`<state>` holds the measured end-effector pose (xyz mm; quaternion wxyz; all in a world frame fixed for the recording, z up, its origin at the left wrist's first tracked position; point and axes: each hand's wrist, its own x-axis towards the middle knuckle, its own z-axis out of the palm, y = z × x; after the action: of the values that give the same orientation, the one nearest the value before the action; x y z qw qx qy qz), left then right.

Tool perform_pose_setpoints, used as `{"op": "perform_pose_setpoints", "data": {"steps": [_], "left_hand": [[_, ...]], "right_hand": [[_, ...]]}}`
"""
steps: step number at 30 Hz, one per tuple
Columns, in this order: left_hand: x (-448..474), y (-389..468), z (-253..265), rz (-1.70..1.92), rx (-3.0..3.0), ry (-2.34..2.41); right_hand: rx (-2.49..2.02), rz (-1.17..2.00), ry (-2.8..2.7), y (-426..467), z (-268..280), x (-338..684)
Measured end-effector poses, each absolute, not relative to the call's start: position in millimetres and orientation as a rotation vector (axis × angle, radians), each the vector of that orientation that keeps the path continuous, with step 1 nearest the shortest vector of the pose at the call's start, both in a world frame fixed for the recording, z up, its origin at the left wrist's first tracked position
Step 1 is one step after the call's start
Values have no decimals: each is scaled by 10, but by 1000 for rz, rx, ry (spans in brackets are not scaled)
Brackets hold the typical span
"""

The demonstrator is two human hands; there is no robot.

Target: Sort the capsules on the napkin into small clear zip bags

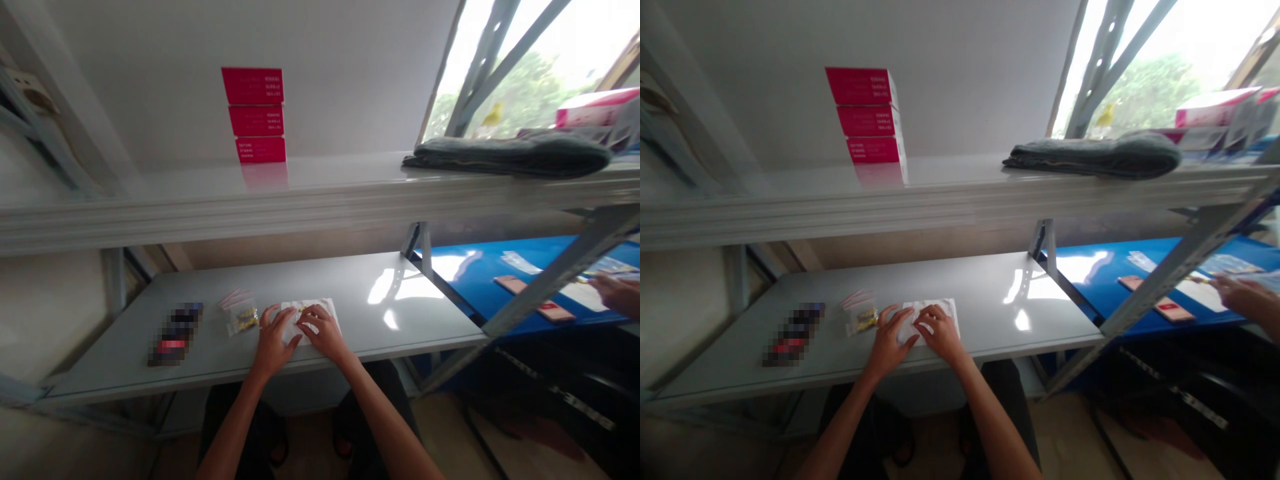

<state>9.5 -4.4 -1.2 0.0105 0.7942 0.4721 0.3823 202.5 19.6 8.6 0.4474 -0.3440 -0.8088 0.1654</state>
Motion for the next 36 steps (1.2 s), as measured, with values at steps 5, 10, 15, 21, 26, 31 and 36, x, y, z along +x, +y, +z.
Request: {"op": "perform_pose_setpoints", "data": {"steps": [5,10,15,21,26,31,36], "left_hand": [[86,-61,3,1285,2289,1492],[-3,-56,4,1604,1702,1350],[-17,-62,-19,1621,1597,1289],[21,-84,-11,1567,1909,1441],[41,-54,-47,1447,2126,1469],[79,-35,-49,1262,2338,1431],[103,-40,-38,1212,2406,1387]], "right_hand": [[-934,407,-1876,231,41,2046],[-1278,180,-1836,317,-55,2027],[-1402,20,-1940,337,-98,1983],[-1418,33,-1906,378,-161,2003],[-1281,159,-1820,335,-74,2023],[-913,401,-1916,221,75,2032],[-870,526,-1939,199,92,2035]]}}
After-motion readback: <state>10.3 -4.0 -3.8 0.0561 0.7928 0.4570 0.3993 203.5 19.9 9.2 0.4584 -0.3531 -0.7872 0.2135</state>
